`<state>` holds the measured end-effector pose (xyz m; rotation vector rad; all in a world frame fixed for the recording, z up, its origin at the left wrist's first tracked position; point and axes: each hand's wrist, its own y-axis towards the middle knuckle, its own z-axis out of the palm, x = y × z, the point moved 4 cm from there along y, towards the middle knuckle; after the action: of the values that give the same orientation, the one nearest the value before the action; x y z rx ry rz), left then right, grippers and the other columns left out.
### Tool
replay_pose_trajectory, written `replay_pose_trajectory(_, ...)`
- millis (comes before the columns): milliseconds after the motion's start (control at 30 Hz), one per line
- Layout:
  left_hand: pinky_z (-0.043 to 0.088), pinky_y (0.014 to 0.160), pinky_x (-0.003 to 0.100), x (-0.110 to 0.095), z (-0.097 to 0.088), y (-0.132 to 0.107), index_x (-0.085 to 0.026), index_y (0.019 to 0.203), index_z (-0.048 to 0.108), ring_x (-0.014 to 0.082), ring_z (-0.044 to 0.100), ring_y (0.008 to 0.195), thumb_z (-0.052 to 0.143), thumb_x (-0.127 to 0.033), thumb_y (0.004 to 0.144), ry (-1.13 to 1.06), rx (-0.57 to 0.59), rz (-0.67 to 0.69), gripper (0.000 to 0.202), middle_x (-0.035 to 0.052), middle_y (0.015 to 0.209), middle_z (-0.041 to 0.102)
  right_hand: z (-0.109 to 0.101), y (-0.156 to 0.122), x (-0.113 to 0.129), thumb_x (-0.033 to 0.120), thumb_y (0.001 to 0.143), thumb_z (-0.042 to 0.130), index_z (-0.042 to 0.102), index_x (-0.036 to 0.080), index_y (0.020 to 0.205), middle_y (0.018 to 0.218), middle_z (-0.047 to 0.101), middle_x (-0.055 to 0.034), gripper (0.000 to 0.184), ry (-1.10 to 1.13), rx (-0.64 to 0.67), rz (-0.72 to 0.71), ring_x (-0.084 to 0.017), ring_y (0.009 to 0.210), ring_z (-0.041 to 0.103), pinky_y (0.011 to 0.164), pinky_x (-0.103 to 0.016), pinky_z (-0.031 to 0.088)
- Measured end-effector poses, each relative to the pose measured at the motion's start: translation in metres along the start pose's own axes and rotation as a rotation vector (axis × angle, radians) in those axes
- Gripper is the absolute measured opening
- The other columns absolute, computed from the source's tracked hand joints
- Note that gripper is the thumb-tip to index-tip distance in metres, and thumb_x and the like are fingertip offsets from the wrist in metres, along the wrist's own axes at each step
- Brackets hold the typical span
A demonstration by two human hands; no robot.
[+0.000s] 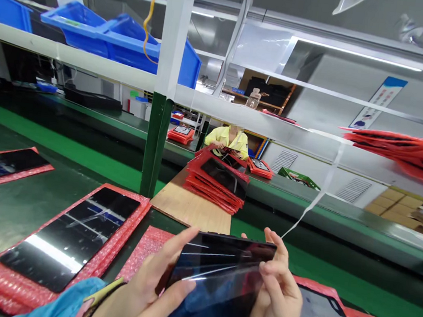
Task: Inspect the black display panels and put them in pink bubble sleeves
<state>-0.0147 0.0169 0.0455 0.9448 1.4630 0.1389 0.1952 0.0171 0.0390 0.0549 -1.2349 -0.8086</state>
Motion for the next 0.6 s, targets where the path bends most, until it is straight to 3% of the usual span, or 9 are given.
replay_pose_trajectory(67,0.048,0.096,0.028,-0.005,-0.002,0.004,-0.043,0.145,0.028,0.0170,0.063,0.108,0.046,-0.020,0.095,-0.063,0.011,-0.005,0.058,0.0004,0.131,0.062,-0.001,0.001,0.001,0.028,0.071,0.075,0.062,0.023,0.059,0.134,0.057,-0.0001,0.018,-0.015,-0.020,0.058,-0.033,0.138,0.036,0.115,-0.057,0.015)
replay_pose_trajectory(100,0.048,0.096,0.028,-0.006,-0.003,0.006,-0.042,0.144,0.030,0.0166,0.063,0.108,0.046,-0.021,0.096,-0.128,0.020,-0.013,0.055,0.0009,0.132,0.061,-0.002,0.001,0.001,0.029,0.068,0.077,0.061,0.023,0.058,0.134,0.057,0.0003,0.019,-0.016,-0.038,0.093,-0.032,0.136,0.039,0.115,-0.054,0.018)
replay_pose_trajectory(233,0.038,0.109,0.037,-0.006,-0.002,0.012,-0.034,0.146,0.030,0.0242,0.051,0.127,0.056,-0.041,0.091,-0.463,0.094,-0.022,0.061,0.0060,0.142,0.051,-0.008,-0.001,-0.004,0.031,0.061,0.078,0.062,0.023,0.060,0.128,0.062,-0.0024,0.018,0.006,-0.106,0.317,-0.029,0.109,0.063,0.093,-0.041,0.050)
replay_pose_trajectory(333,0.026,0.115,0.045,0.002,-0.001,0.014,-0.030,0.146,0.035,0.0282,0.043,0.134,0.043,-0.056,0.092,-0.668,0.053,-0.042,0.061,0.0083,0.142,0.052,-0.010,-0.004,-0.005,0.037,0.062,0.074,0.072,0.025,0.082,0.116,0.068,-0.0055,0.023,0.037,-0.171,0.422,-0.024,0.091,0.067,0.080,-0.036,0.057)
replay_pose_trajectory(400,0.025,0.115,0.046,0.008,0.000,0.015,-0.029,0.144,0.039,0.0283,0.045,0.133,0.038,-0.056,0.094,-0.784,-0.002,-0.083,0.057,0.0082,0.139,0.054,-0.011,-0.003,-0.004,0.037,0.062,0.070,0.073,0.022,0.087,0.110,0.069,-0.0062,0.030,0.090,-0.239,0.416,-0.023,0.099,0.066,0.089,-0.034,0.055)
replay_pose_trajectory(500,0.032,0.111,0.045,0.013,0.003,0.019,-0.030,0.140,0.045,0.0274,0.050,0.128,0.039,-0.052,0.095,-0.934,-0.049,-0.179,0.050,0.0072,0.135,0.058,-0.012,0.001,-0.001,0.027,0.059,0.067,0.066,0.019,0.061,0.087,0.067,-0.0063,0.008,0.168,-0.317,0.352,-0.023,0.116,0.059,0.108,-0.028,0.042)
replay_pose_trajectory(600,0.034,0.110,0.041,0.013,0.002,0.026,-0.027,0.132,0.053,0.0254,0.050,0.128,0.044,-0.046,0.096,-1.019,-0.139,-0.226,0.042,0.0060,0.132,0.060,-0.016,0.006,-0.001,0.015,0.054,0.064,0.052,0.020,0.048,0.066,0.051,-0.0018,0.015,0.246,-0.337,0.312,-0.023,0.116,0.060,0.112,-0.027,0.037)
